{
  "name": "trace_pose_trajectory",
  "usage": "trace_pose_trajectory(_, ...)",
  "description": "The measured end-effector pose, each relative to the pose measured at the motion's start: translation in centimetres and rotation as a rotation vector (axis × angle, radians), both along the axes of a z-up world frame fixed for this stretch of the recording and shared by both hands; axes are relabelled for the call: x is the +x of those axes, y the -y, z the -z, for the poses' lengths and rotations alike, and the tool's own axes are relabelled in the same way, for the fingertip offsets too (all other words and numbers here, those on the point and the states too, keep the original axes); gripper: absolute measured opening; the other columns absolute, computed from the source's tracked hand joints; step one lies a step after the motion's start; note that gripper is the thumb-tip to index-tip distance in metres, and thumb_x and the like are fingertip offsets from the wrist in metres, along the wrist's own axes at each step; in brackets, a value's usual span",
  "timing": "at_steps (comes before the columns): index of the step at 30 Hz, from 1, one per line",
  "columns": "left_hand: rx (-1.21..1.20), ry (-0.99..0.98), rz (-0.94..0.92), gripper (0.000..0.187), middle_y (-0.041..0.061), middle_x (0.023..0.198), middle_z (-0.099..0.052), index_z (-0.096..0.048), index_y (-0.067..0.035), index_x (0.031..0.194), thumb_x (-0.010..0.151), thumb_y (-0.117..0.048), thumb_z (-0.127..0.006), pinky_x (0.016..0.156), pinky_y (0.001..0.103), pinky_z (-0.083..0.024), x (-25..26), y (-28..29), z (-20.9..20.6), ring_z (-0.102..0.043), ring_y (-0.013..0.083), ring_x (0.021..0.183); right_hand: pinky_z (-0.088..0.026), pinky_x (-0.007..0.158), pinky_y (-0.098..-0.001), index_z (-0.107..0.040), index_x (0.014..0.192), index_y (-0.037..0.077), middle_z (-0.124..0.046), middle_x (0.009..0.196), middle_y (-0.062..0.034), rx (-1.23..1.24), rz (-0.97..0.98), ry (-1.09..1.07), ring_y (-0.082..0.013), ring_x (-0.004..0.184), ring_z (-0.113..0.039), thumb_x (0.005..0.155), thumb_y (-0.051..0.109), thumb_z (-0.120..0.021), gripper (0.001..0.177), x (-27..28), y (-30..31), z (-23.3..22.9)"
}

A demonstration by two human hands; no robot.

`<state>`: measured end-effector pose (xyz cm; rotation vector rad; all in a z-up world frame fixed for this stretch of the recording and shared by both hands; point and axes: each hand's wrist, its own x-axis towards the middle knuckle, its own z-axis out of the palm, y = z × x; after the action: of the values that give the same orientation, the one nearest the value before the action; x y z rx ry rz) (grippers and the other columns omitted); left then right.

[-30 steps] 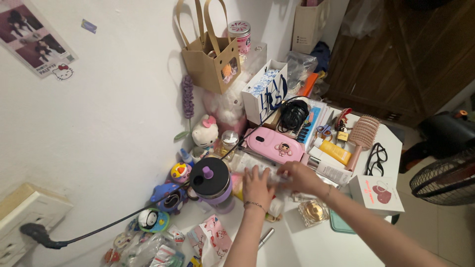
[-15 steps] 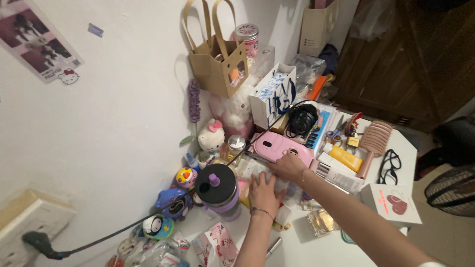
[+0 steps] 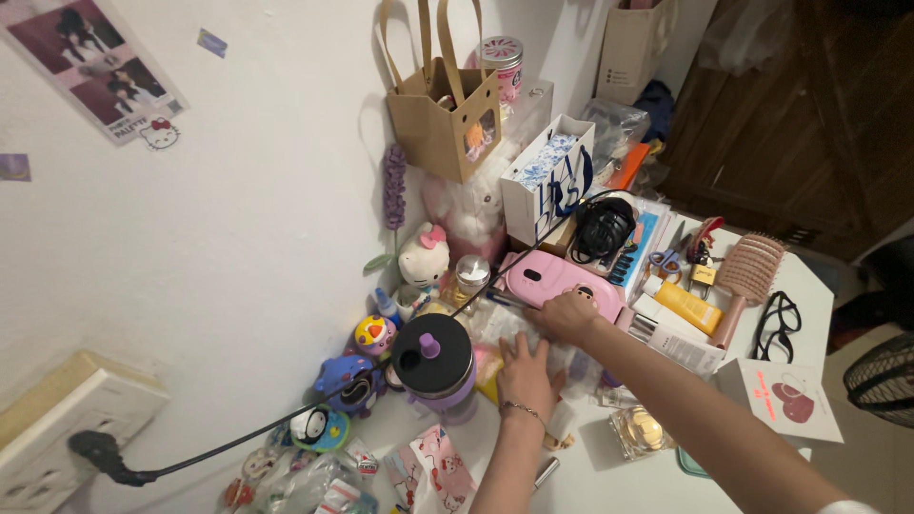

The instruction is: The person gathers items from a cluttered desk, including a pencil case, a notebook, a phone, and glasses, and places them into a black backpack on the bed. They zip the backpack closed and arrange it on the bed.

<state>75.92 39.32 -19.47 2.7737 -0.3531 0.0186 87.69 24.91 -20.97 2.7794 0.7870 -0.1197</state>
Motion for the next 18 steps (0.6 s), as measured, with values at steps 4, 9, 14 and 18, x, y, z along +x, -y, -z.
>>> trace_pose_trajectory(4,-0.003,-0.019,-0.011,0.059,0.016,0.149,-0.040,-0.055,-0.017,0.138,0.088,-0.042,-0.075,0.094,0.050,-0.053,-0.3,0.0,-0.3,-0.031,0.0474,0.146,-0.058,0.072,-0.0477,-0.066,0.121,0.029,-0.073,0.087,-0.0094,0.000,0.015,-0.083,-0.0317,0.083,-0.074,0.090,0.034,-0.066,0.032,0.0,0.4,-0.5)
trace_pose_trajectory(9,-0.053,0.028,0.002,0.060,0.018,0.147,-0.041,-0.056,-0.017,0.137,0.086,-0.039,-0.076,0.093,0.052,-0.053,-0.3,-0.1,-0.2,-0.032,0.0495,0.143,-0.058,0.076,-0.0470,-0.075,0.103,0.026,-0.074,0.086,-0.0111,0.145,0.015,-0.014,-0.0345,0.085,-0.073,0.086,0.024,-0.067,0.019,0.1,1.8,0.7)
trace_pose_trajectory(14,-0.063,0.014,0.020,0.058,0.018,0.147,-0.041,-0.054,-0.017,0.138,0.088,-0.036,-0.076,0.094,0.052,-0.053,-0.9,-0.7,-0.1,-0.031,0.0505,0.144,-0.059,0.076,-0.0471,-0.075,0.093,0.023,-0.074,0.086,-0.0106,0.296,0.065,-0.084,-0.0319,0.085,-0.074,0.086,0.025,-0.067,0.010,0.5,2.0,1.6)
trace_pose_trajectory(18,-0.061,0.019,0.022,0.062,0.018,0.148,-0.039,-0.052,-0.018,0.140,0.084,-0.031,-0.077,0.094,0.051,-0.054,-1.4,-0.9,-0.3,-0.030,0.0510,0.145,-0.055,0.083,-0.0513,-0.076,0.086,0.021,-0.074,0.086,-0.0085,0.124,0.072,0.044,-0.0338,0.088,-0.072,0.078,0.017,-0.068,0.012,0.3,1.1,1.7)
